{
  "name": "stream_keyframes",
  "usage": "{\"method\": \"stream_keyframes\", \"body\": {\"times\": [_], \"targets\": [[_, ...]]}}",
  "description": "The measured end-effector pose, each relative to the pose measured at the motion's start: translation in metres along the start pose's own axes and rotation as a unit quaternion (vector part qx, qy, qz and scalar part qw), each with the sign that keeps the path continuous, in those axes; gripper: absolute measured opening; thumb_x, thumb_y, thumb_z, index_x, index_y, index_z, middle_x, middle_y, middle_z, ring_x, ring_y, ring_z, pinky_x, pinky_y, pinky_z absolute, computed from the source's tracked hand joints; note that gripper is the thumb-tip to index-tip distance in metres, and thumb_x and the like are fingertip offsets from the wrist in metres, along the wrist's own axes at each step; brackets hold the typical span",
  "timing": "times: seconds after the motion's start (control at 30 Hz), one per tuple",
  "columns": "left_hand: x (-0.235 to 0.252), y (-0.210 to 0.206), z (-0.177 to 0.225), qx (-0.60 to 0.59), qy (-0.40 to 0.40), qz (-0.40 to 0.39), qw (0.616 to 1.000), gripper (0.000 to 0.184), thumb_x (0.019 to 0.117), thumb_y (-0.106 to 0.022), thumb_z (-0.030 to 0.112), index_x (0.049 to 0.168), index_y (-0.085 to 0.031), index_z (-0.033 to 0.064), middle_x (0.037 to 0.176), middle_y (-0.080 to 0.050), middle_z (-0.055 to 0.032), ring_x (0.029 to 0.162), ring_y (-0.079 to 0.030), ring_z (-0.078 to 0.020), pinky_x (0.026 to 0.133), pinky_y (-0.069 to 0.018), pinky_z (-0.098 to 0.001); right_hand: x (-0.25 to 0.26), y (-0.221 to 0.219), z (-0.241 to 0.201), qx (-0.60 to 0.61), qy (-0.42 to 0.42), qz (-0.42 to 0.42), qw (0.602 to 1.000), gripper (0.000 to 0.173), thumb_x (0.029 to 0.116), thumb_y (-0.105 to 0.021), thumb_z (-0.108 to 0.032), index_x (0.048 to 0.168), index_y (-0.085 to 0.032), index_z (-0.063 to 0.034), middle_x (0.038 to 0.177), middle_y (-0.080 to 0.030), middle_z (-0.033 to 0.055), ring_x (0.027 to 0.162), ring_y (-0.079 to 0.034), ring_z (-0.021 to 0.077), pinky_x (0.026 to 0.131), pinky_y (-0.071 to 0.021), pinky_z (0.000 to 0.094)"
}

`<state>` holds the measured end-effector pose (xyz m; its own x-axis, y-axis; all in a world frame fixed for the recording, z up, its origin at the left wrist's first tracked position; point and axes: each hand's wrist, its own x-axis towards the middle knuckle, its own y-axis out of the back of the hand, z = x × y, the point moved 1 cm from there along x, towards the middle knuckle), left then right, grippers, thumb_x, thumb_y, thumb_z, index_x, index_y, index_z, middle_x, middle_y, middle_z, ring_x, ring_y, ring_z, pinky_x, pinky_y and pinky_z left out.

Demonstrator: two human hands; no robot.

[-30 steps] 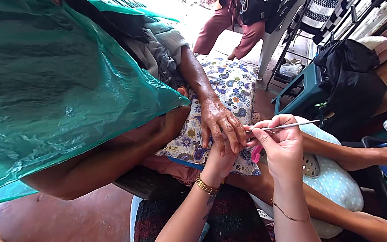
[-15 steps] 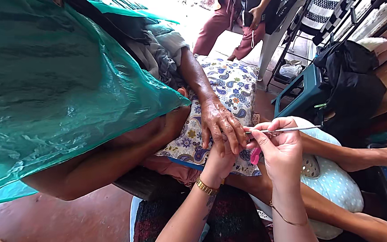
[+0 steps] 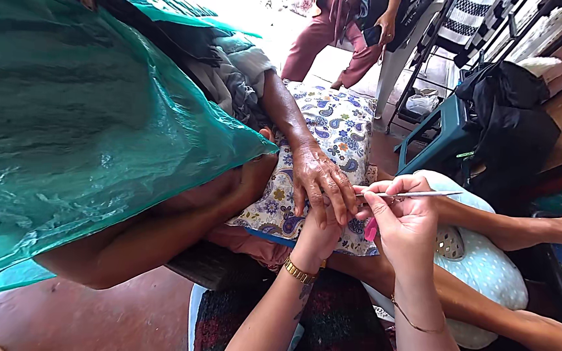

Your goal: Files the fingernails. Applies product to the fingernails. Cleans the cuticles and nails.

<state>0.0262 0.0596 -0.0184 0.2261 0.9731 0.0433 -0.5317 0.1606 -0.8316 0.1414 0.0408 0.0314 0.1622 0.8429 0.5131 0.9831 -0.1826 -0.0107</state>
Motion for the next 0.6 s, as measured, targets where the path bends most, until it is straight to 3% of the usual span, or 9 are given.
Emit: {"method": "stream_keyframes", "body": {"times": [0.1,0.43,0.6], "targets": [[-0.001,0.001,0.0,0.002,-0.004,0.0,1.0,0.027,0.1,-0.039,-0.004,0.092,-0.063,0.0037,0.084,-0.07,-0.0058,0.082,-0.071,-0.0131,0.085,-0.059,-0.0292,0.0,0.002,-0.002,0.011,-0.016,-0.011,1.0,0.029,0.0906,-0.064,0.012,0.106,-0.048,-0.0074,0.097,-0.075,0.0053,0.074,-0.076,0.0134,0.061,-0.0644,0.0248],[0.0,0.002,-0.001,-0.005,0.001,-0.002,1.0,0.026,0.1006,-0.039,-0.003,0.093,-0.063,0.0039,0.084,-0.07,-0.0062,0.082,-0.07,-0.0126,0.083,-0.0584,-0.0274,-0.01,-0.01,0.003,0.049,-0.004,0.071,0.996,0.031,0.0895,-0.061,0.016,0.105,-0.046,-0.005,0.095,-0.073,0.0054,0.07,-0.075,0.0124,0.061,-0.0644,0.0246],[-0.001,0.003,0.0,0.006,0.0,-0.007,1.0,0.026,0.1,-0.04,-0.003,0.094,-0.065,0.0036,0.087,-0.071,-0.0068,0.083,-0.071,-0.0123,0.082,-0.0588,-0.0271,-0.012,-0.008,0.0,0.044,-0.009,0.054,0.998,0.03,0.0889,-0.061,0.015,0.105,-0.046,-0.0053,0.095,-0.073,0.0042,0.07,-0.074,0.011,0.061,-0.064,0.0236]]}}
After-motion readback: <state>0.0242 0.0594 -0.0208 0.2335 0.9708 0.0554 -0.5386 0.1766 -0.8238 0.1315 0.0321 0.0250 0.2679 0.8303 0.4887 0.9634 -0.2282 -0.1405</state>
